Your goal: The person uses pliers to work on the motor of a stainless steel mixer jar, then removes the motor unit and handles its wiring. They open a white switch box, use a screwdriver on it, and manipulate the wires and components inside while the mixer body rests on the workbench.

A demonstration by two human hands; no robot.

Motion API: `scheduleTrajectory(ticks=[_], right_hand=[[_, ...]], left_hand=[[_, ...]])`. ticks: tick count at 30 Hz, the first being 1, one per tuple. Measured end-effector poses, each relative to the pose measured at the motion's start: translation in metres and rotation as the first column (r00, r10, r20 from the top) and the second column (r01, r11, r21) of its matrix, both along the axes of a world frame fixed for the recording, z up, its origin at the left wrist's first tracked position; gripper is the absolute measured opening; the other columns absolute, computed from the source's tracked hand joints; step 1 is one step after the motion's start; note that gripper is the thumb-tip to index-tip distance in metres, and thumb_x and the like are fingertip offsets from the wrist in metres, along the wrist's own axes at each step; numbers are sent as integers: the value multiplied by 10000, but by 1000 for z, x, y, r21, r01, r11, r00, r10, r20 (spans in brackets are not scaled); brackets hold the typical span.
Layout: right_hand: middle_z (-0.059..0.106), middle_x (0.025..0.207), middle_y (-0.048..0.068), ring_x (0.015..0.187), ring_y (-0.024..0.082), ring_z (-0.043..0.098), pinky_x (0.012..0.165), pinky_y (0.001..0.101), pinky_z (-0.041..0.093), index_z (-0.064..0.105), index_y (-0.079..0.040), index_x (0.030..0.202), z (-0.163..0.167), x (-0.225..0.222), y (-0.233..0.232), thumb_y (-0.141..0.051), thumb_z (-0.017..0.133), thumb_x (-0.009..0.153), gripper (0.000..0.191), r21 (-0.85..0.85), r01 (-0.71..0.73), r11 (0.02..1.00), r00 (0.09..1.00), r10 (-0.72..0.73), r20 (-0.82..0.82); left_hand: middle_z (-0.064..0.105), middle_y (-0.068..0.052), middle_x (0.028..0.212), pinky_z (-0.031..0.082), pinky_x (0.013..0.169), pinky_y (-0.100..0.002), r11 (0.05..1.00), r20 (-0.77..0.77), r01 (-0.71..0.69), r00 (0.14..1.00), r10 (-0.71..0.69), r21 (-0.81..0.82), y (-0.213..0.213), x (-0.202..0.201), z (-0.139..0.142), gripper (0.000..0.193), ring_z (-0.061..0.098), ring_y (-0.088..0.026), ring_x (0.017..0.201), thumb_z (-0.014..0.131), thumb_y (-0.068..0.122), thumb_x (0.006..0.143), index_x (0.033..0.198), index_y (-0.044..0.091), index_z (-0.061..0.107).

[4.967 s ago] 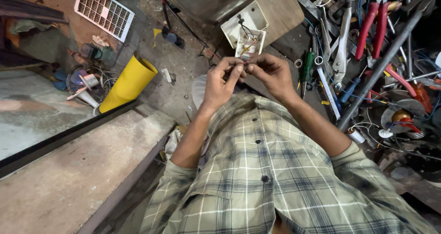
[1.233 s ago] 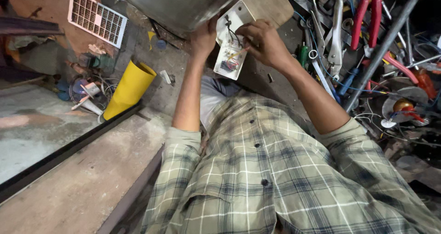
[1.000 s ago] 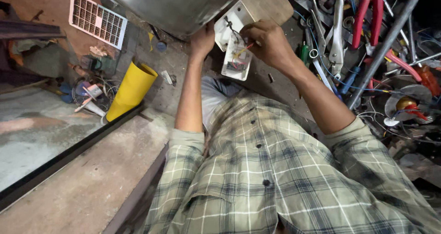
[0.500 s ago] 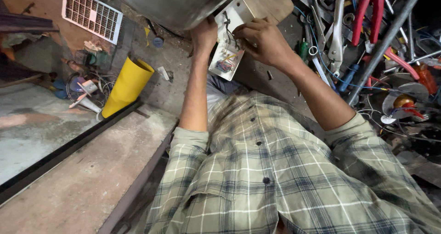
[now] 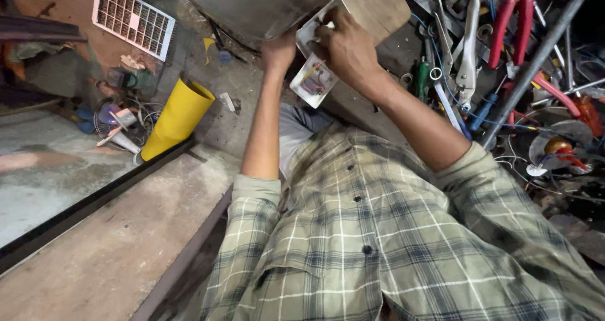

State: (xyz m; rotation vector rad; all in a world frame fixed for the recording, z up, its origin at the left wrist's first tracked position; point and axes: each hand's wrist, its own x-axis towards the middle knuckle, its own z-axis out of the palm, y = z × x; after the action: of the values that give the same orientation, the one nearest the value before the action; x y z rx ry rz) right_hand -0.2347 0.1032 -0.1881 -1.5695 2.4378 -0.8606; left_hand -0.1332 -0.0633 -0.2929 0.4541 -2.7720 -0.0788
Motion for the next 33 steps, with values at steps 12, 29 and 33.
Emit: scheduleTrajectory(ticks=[12, 29, 33], right_hand=[[718, 847, 210, 768, 415, 694, 659, 503, 543, 768, -36, 923, -33, -29, -10, -103, 780, 859, 94, 144, -22, 989, 995, 7, 104], [740, 1057, 183, 896, 391, 692, 795, 464, 556, 741, 14, 1096, -2, 9, 5, -47, 694, 952, 164, -141, 27, 990, 986, -3, 164], [734, 1064, 183, 928, 395, 691, 822, 470, 554, 739, 21, 1097, -2, 6, 5, -47, 700, 945, 171, -149, 23, 989, 987, 1, 158]], left_hand=[[765, -213, 1154, 542, 963, -457, 393, -322, 173, 879, 351, 903, -6, 3, -2, 245, 715, -404, 1123, 697, 115, 901, 1121, 7, 705], [759, -188, 1195, 540, 1016, -435, 573, -309, 179, 941, 137, 800, -20, 5, -28, 248, 709, -335, 1167, 696, 106, 953, 1174, -6, 708], [726, -215, 1238, 521, 1035, -454, 709, -348, 191, 934, 81, 679, -26, 1, -41, 280, 675, -354, 1189, 730, 105, 949, 1202, -12, 705]])
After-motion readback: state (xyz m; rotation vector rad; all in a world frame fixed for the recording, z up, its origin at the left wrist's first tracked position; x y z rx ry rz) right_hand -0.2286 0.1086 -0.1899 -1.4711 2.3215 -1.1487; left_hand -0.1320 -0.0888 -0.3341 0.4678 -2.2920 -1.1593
